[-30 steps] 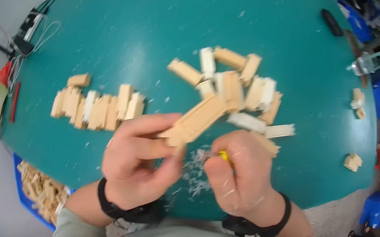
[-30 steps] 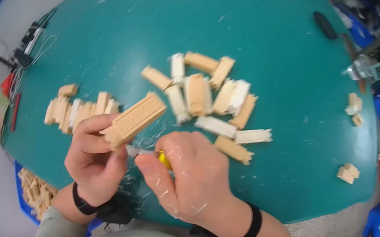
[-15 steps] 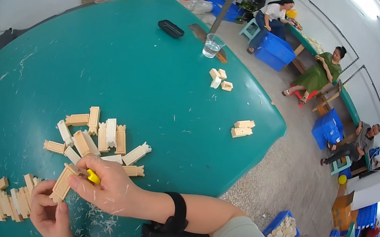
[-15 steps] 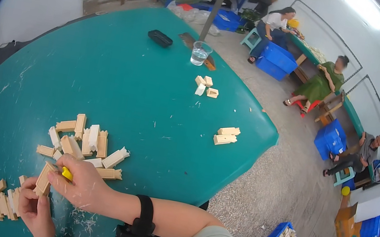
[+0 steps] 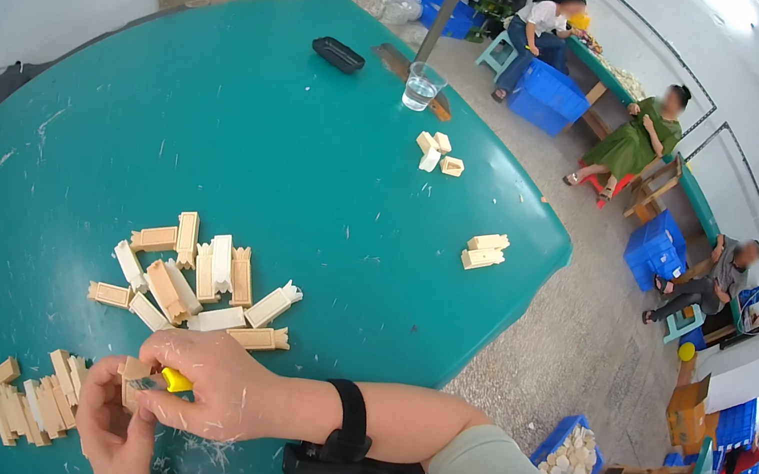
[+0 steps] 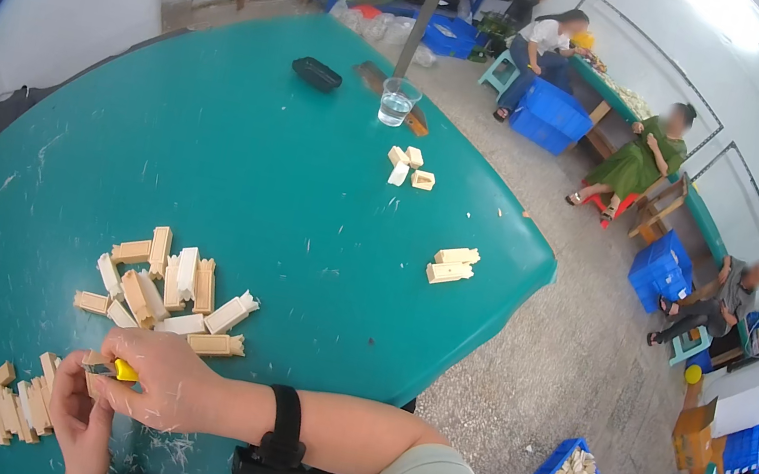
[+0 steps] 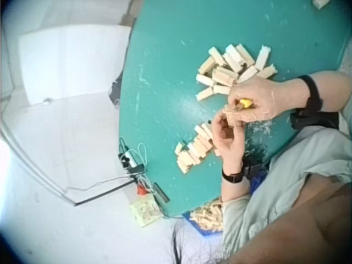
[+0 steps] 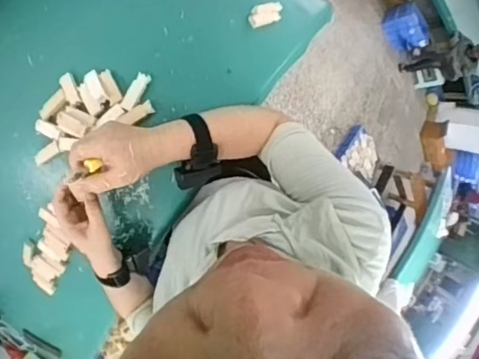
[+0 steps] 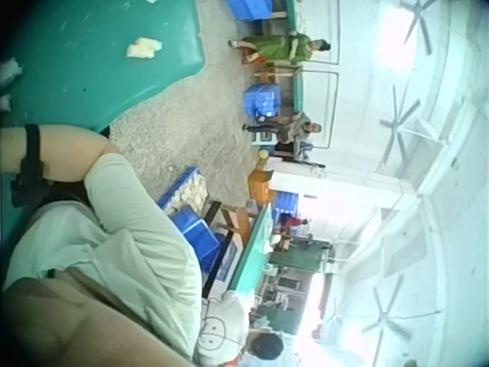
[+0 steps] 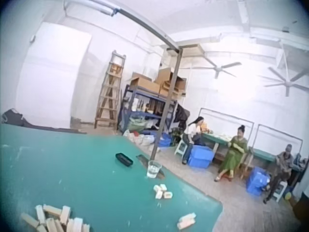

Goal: The person carves small rectangular wooden blocks using a yellow utility knife. They hold each block in one hand and carefully shave off thin layers of wood with the other, creating wood shavings that accumulate on the green table. The person repeatedly picks up new blocks, carves them, and places the finished pieces back on the table.

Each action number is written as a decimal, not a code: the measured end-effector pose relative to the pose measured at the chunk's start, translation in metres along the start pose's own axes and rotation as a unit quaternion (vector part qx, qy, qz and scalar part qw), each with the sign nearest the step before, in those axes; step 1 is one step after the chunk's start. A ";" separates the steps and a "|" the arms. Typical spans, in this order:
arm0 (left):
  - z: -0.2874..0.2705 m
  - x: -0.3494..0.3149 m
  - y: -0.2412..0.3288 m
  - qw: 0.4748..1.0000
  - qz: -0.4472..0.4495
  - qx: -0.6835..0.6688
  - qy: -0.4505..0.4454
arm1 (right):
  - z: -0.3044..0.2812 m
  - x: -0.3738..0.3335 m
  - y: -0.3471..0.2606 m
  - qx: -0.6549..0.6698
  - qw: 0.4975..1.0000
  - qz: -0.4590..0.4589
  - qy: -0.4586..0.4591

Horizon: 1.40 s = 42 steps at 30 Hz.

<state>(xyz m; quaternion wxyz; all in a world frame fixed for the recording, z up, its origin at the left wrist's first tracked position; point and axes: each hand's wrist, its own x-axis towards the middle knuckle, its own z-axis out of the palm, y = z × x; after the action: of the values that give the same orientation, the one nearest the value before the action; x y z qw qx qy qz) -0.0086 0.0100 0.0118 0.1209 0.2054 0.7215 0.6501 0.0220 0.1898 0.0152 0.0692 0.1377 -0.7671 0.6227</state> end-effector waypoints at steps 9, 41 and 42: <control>0.005 0.006 -0.001 0.994 0.060 -0.086 -0.018 | -0.001 0.003 0.014 -0.051 0.992 -0.114 0.032; -0.007 -0.002 -0.008 0.961 0.254 0.048 0.096 | 0.011 0.001 -0.003 -0.180 0.978 -0.099 0.024; -0.007 -0.002 -0.008 0.963 0.249 0.041 0.091 | 0.011 0.001 -0.003 -0.185 0.977 -0.101 0.025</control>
<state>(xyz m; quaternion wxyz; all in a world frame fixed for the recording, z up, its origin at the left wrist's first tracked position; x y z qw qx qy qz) -0.0108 0.0021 0.0049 -0.1194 0.3227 0.6816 0.6458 0.0224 0.1781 0.0155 0.1754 0.1840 -0.8492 0.4630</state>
